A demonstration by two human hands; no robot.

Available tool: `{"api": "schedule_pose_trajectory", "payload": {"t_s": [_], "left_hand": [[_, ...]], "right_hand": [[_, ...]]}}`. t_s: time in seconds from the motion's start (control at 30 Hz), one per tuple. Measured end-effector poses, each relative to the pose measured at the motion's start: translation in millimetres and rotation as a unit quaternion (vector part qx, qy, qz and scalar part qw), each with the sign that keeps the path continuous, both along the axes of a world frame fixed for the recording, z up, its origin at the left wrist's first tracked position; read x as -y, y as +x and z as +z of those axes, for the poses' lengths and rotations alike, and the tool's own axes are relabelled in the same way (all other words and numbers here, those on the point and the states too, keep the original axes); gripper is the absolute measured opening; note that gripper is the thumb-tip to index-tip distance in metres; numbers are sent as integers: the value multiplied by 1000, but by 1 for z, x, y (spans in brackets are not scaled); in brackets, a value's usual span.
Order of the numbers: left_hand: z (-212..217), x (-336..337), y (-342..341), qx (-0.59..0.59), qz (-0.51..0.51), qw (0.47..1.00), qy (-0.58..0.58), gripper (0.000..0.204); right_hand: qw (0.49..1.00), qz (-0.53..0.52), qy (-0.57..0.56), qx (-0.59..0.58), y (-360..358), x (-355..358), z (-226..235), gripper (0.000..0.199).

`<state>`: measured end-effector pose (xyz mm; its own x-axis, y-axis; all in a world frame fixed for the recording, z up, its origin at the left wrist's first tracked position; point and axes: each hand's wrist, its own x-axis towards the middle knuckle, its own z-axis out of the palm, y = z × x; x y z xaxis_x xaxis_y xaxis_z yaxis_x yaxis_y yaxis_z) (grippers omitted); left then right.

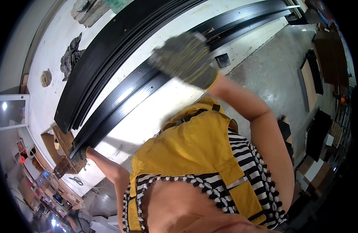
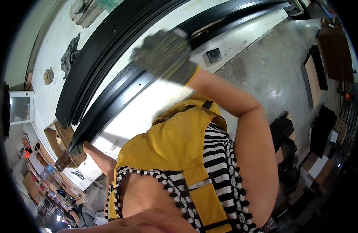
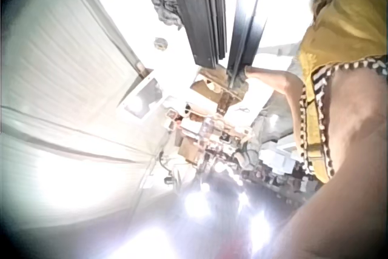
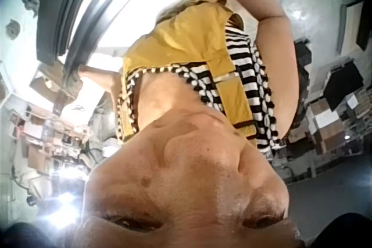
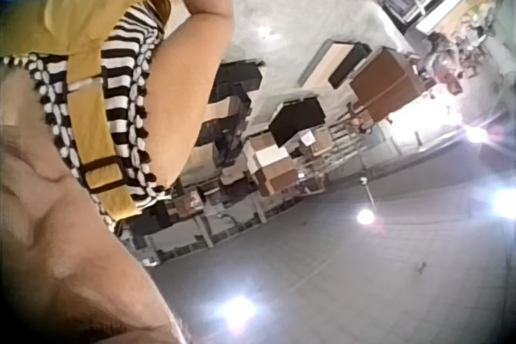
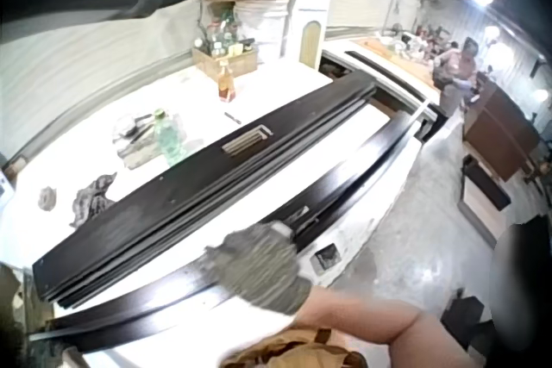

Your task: The person wipes the surface of long, black, ribbed planks with a cloth. They handle the planks one by one, wiping them thoroughly on a white workbench in a workshop setting.

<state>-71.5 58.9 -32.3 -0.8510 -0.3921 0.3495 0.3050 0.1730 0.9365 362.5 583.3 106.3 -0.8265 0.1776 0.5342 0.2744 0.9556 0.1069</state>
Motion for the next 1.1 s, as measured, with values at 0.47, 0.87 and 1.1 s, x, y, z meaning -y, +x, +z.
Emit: {"api": "schedule_pose_trajectory", "payload": {"t_s": [0.47, 0.87, 1.1], "left_hand": [[-5, 0, 11, -8, -27, 998, 57, 33], [-6, 15, 0, -25, -66, 989, 127, 32], [-26, 20, -10, -47, -52, 980, 189, 32]], "right_hand": [[988, -136, 70, 35, 88, -94, 40, 31], [980, 166, -88, 70, -108, 135, 51, 21], [912, -109, -182, 351, -58, 46, 52, 41]]}}
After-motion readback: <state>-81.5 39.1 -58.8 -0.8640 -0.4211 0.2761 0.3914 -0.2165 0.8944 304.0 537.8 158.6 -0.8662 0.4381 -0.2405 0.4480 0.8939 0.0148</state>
